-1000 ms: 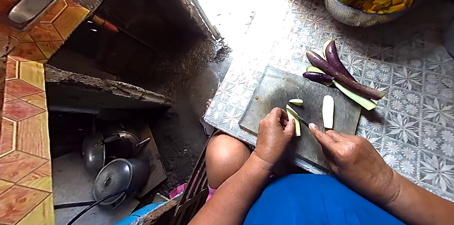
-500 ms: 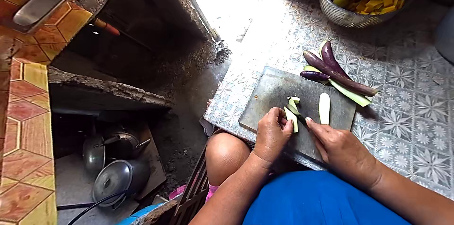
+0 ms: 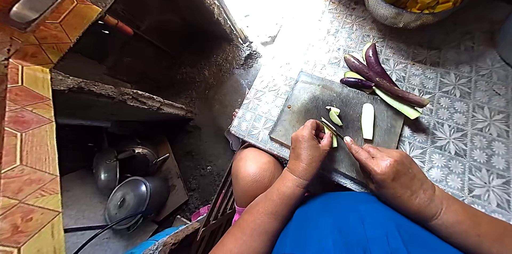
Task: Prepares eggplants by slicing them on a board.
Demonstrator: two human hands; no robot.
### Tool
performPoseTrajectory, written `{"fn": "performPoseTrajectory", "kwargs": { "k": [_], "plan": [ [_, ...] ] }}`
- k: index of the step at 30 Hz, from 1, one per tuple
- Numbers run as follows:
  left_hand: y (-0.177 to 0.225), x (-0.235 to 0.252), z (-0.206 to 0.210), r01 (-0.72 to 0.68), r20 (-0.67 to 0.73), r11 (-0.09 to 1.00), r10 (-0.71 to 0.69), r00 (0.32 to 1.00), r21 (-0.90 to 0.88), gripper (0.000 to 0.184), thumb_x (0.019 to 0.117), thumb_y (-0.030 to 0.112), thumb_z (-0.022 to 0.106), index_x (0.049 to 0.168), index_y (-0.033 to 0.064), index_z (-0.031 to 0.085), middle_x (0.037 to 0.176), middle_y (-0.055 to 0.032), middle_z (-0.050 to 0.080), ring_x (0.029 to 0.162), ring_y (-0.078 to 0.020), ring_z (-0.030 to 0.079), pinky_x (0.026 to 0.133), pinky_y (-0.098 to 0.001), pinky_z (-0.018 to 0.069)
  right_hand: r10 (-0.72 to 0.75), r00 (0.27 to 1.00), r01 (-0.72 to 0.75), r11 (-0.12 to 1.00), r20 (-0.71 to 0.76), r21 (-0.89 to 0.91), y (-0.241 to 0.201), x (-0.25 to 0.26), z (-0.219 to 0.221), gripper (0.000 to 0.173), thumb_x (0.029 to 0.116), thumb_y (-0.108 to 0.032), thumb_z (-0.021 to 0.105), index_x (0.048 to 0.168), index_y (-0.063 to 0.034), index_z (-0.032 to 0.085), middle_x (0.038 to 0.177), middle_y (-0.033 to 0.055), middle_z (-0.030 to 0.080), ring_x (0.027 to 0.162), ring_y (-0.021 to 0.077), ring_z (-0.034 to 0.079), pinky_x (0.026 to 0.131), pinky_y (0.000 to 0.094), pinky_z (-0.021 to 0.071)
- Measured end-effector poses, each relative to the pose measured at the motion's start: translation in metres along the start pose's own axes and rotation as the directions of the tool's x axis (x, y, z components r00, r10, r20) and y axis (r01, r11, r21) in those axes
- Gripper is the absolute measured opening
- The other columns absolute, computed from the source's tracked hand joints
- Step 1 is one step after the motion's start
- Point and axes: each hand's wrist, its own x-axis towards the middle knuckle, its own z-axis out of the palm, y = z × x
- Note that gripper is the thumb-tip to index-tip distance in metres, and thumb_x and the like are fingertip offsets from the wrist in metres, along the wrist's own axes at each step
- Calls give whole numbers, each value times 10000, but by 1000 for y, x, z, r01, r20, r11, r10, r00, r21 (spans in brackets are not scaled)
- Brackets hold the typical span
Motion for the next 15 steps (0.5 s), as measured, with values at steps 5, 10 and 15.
{"fn": "performPoseTrajectory", "kwargs": {
  "k": [5,10,15],
  "plan": [
    [0,1,0,-3,3,1000,3,1000,13,166,864,151,725,948,12,692,746,-20,692,642,-38,647,639,-186,547,13,1000,-12,999,28,-40,-6,6,3,363,915,-6,508,1195,34,736,610,95,589,448,232,554,391,335,416],
    [-1,0,0,-27,10,999,27,1000,23,173,873,156,718,959,7,697,760,-31,697,655,-53,654,654,-200,551,18,1000,-17,999,23,-35,-6,10,19,362,903,-1,523,1194,46,731,631,110,612,463,245,581,404,346,440],
    [0,-8,0,-69,21,998,69,997,3,259,850,153,738,1044,-14,696,822,-53,714,679,-77,673,666,-217,572,90,995,-91,995,42,42,2,3,17,413,893,-52,524,1252,32,711,720,128,676,521,257,638,449,370,501]
  ]
}}
